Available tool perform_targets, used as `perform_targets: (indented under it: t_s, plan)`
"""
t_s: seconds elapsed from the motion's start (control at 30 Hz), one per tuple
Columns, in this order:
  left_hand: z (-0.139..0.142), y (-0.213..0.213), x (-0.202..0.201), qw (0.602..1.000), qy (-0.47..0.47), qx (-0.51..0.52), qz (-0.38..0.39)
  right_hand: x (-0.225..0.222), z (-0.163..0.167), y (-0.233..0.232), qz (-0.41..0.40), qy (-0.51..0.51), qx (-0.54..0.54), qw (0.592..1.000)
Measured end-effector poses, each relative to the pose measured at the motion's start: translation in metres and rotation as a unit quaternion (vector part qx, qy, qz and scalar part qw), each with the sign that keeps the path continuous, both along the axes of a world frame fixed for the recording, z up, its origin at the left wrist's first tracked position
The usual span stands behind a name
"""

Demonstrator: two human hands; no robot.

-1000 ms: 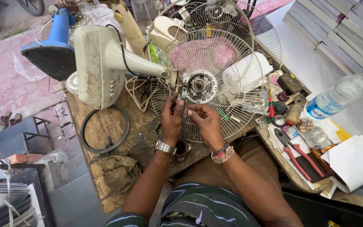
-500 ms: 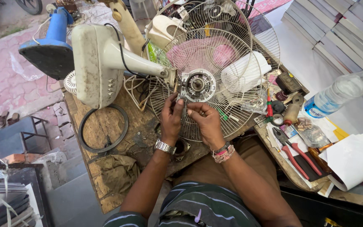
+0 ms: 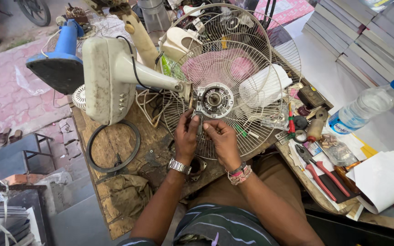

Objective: The person removes a metal component from the center of a disassembled table fan, uses pliers to manipulate and remove small parts, and then applies a substance from a small bottle onto the component. The person continues to work on the fan's internal mechanism throughout the clip.

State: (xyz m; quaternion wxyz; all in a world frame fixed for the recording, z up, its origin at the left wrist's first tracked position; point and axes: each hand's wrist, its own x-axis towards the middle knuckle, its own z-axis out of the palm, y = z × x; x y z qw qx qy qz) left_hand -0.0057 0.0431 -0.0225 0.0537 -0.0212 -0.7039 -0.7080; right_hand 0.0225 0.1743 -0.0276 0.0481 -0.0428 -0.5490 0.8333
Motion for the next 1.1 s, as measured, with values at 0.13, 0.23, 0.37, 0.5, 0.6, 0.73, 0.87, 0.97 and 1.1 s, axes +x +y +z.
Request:
perform_targets:
  t_s: [0.13,0.23,0.37,0.5,0.6,0.73,0.87,0.97,1.1]
  plan:
    - [-0.002,0.0,0.0,1.0,0.019,0.0,0.0,0.0,0.0,0.001,-0.007,0.018,0.011,1.0]
    - [-0.003,-0.001,0.001,1.0,0.0,0.002,0.009,0.0,0.001,0.001,0.005,0.0,-0.037,0.999]
    - [-0.003,-0.002,0.001,1.0,-0.008,-0.012,0.008,0.001,0.001,0.001,0.01,-0.023,-0.035,0.999]
    - [-0.005,-0.002,0.001,1.0,0.011,-0.024,0.002,0.001,0.0,0.001,-0.01,-0.002,0.034,0.999]
    - [-0.006,-0.002,0.003,1.0,0.003,-0.026,-0.004,0.004,-0.003,0.001,-0.01,0.012,0.027,1.0]
    - [-0.005,-0.003,0.005,1.0,-0.011,-0.024,0.001,0.004,-0.012,0.004,0.003,0.006,-0.008,1.0]
    - [-0.003,-0.003,0.005,0.999,-0.003,-0.04,0.01,0.001,-0.026,0.006,0.017,-0.009,-0.015,1.0]
    - [-0.003,-0.003,0.006,0.998,0.013,-0.055,0.014,0.0,-0.03,0.006,0.016,-0.001,-0.003,1.0]
    - [-0.005,-0.002,0.006,1.0,0.015,-0.018,0.003,0.003,-0.023,0.007,0.004,0.013,-0.014,1.0]
